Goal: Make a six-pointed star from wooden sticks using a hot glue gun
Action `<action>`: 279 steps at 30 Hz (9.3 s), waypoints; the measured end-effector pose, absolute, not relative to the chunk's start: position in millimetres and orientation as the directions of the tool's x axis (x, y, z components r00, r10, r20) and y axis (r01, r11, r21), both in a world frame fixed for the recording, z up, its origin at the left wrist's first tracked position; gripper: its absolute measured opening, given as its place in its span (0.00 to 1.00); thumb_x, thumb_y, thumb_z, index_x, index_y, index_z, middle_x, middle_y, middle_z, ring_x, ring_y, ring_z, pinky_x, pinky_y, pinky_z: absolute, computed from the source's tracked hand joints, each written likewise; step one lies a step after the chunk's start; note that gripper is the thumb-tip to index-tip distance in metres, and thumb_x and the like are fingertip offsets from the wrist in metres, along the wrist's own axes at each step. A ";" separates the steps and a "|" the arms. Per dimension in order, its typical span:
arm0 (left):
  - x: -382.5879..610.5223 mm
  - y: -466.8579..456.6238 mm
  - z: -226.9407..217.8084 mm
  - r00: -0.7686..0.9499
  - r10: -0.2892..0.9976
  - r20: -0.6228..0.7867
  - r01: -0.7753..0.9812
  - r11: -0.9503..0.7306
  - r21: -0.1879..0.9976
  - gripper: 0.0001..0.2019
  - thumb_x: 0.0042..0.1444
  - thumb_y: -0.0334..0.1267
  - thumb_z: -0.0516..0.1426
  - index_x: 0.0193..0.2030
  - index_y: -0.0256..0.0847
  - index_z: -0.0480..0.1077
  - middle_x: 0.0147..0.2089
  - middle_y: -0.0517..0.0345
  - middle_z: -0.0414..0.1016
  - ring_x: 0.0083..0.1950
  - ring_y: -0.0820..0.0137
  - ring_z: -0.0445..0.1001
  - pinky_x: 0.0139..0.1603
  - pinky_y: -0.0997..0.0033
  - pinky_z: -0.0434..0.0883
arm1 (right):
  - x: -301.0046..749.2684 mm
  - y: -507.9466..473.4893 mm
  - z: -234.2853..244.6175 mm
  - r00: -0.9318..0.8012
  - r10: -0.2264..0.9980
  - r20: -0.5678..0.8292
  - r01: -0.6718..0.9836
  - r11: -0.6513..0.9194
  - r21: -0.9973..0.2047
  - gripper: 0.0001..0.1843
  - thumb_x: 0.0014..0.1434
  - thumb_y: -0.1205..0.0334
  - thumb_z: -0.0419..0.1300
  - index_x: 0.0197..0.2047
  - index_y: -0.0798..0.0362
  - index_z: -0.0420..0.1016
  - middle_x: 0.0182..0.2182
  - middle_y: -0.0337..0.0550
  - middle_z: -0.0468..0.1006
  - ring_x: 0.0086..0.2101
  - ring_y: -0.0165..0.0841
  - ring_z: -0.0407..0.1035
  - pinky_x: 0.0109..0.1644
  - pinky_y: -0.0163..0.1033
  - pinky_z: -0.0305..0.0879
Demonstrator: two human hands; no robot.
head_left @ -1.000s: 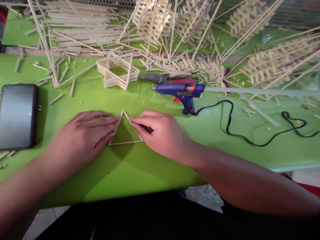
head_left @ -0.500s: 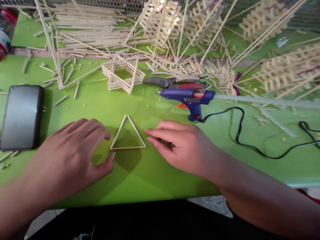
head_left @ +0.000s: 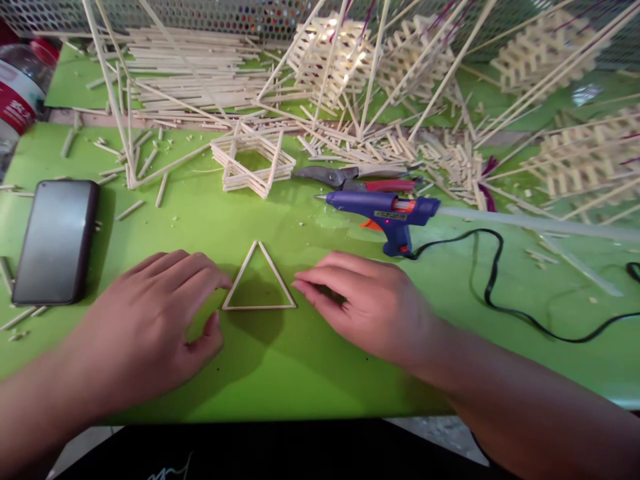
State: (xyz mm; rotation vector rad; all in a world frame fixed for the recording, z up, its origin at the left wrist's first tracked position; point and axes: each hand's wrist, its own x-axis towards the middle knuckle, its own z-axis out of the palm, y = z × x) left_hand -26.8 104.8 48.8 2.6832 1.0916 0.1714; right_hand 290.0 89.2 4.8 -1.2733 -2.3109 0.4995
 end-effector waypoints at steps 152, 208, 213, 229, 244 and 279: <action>32.6 76.4 43.5 0.598 0.794 -0.109 0.792 -0.606 -0.073 0.28 0.78 0.47 0.58 0.77 0.33 0.68 0.77 0.34 0.75 0.71 0.44 0.79 0.67 0.40 0.80 | 248.0 117.3 -1.1 -0.322 0.947 0.017 0.663 0.238 -0.710 0.06 0.70 0.67 0.70 0.48 0.49 0.88 0.41 0.42 0.87 0.36 0.34 0.78 0.39 0.38 0.65; 35.1 73.6 18.3 0.603 0.797 0.028 0.798 -0.601 -0.047 0.35 0.78 0.56 0.59 0.78 0.29 0.69 0.74 0.32 0.76 0.66 0.46 0.78 0.64 0.48 0.79 | 263.0 106.2 69.8 -0.280 0.960 -0.006 0.959 0.280 -0.048 0.20 0.83 0.61 0.39 0.58 0.55 0.71 0.28 0.48 0.81 0.24 0.40 0.68 0.30 0.45 0.46; 35.7 73.2 17.5 0.591 0.807 0.021 0.807 -0.590 -0.032 0.34 0.78 0.56 0.59 0.78 0.31 0.70 0.74 0.32 0.76 0.66 0.46 0.78 0.65 0.47 0.78 | 288.6 92.2 80.2 -0.374 0.926 0.051 0.915 0.378 -0.145 0.16 0.80 0.58 0.49 0.40 0.48 0.71 0.27 0.43 0.76 0.27 0.39 0.65 0.34 0.46 0.51; 36.3 73.8 16.5 0.612 0.790 0.047 0.791 -0.609 -0.067 0.33 0.78 0.55 0.57 0.77 0.30 0.72 0.73 0.29 0.77 0.66 0.42 0.78 0.63 0.44 0.81 | 287.4 102.6 44.0 -0.554 0.785 0.277 0.665 0.618 -0.420 0.30 0.70 0.80 0.55 0.64 0.44 0.84 0.69 0.49 0.82 0.75 0.47 0.68 0.81 0.68 0.64; 35.9 74.2 16.5 0.641 0.762 0.089 0.767 -0.633 -0.105 0.26 0.77 0.52 0.58 0.67 0.32 0.81 0.67 0.28 0.80 0.59 0.44 0.79 0.56 0.45 0.83 | 275.0 87.2 43.5 -0.784 0.601 0.156 0.604 0.796 -0.035 0.28 0.78 0.71 0.57 0.78 0.56 0.72 0.84 0.55 0.59 0.83 0.48 0.50 0.87 0.62 0.55; 36.4 74.8 16.2 0.649 0.743 0.165 0.761 -0.635 -0.133 0.27 0.71 0.41 0.62 0.71 0.28 0.77 0.68 0.32 0.82 0.58 0.47 0.82 0.52 0.48 0.84 | 269.0 97.9 16.6 -0.639 0.760 -0.115 0.762 0.607 -0.226 0.60 0.79 0.25 0.43 0.87 0.73 0.45 0.86 0.65 0.45 0.85 0.53 0.39 0.89 0.56 0.45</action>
